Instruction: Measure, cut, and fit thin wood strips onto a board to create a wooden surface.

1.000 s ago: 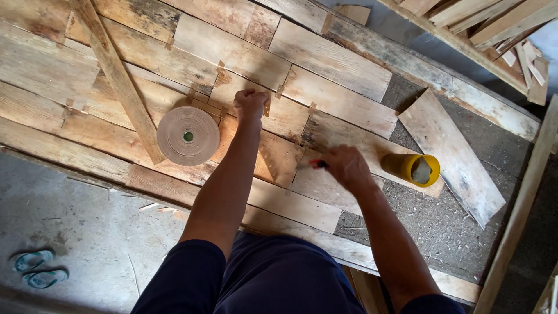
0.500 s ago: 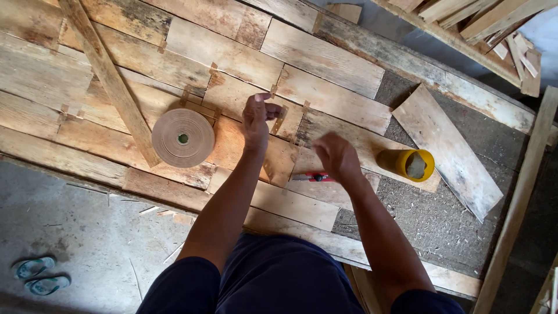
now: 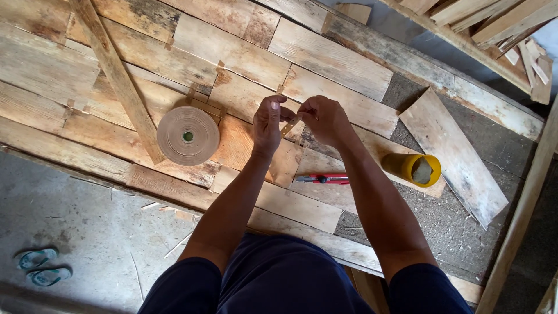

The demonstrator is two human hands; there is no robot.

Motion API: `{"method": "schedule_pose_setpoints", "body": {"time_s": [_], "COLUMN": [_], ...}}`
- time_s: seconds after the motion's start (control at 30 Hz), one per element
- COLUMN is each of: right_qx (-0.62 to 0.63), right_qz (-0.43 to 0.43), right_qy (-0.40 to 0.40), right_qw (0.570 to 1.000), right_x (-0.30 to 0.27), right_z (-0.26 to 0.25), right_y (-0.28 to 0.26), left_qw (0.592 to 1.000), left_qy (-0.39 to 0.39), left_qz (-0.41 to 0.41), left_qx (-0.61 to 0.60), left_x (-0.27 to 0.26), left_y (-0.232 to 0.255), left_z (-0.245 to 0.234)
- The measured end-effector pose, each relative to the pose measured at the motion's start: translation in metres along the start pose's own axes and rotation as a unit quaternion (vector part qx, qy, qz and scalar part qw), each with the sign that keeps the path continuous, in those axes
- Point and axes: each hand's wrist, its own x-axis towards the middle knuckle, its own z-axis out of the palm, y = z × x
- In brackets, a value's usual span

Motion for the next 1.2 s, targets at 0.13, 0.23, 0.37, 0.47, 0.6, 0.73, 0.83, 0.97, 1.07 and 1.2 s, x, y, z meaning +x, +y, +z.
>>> {"method": "schedule_pose_setpoints", "body": {"time_s": [0.13,0.23,0.37,0.47,0.6,0.73,0.83,0.97,1.07,1.2], "right_qx": [0.003,-0.129,-0.194,-0.161,-0.024,-0.014,-0.022,-0.054,-0.090,-0.119], "right_qz": [-0.053,-0.223,-0.313,-0.296,-0.188,-0.125,-0.105,-0.078,-0.040,0.000], "right_qy": [0.038,0.146,0.206,0.203,0.153,0.121,0.107,0.077,0.060,0.038], "right_qw": [0.998,0.955,0.906,0.920,0.970,0.985,0.988,0.993,0.993,0.992], "right_x": [-0.001,0.000,0.001,0.010,0.042,0.079,0.110,0.141,0.159,0.178], "right_z": [0.010,0.022,0.025,0.017,0.005,-0.005,-0.003,-0.002,-0.002,0.002], "right_y": [0.001,0.000,-0.011,-0.014,0.005,0.016,0.028,0.029,0.023,0.025], "left_qw": [1.000,0.999,0.991,0.993,0.981,0.986,0.984,0.954,0.937,0.917], "left_qy": [-0.003,0.023,0.057,0.043,-0.012,-0.056,0.013,0.112,0.148,0.168], "left_qz": [0.009,-0.038,-0.117,-0.104,-0.188,-0.153,-0.174,-0.257,-0.290,-0.325], "left_qx": [-0.002,-0.007,-0.021,0.044,0.036,-0.032,0.016,0.109,0.127,0.156], "left_x": [0.008,0.021,0.037,0.047,0.060,0.076,0.092,0.115,0.132,0.147], "left_y": [0.004,-0.003,-0.017,-0.020,-0.020,-0.044,-0.046,-0.040,-0.046,-0.057], "left_z": [0.000,-0.002,-0.012,-0.021,-0.018,-0.014,-0.004,0.009,0.013,0.011]}}
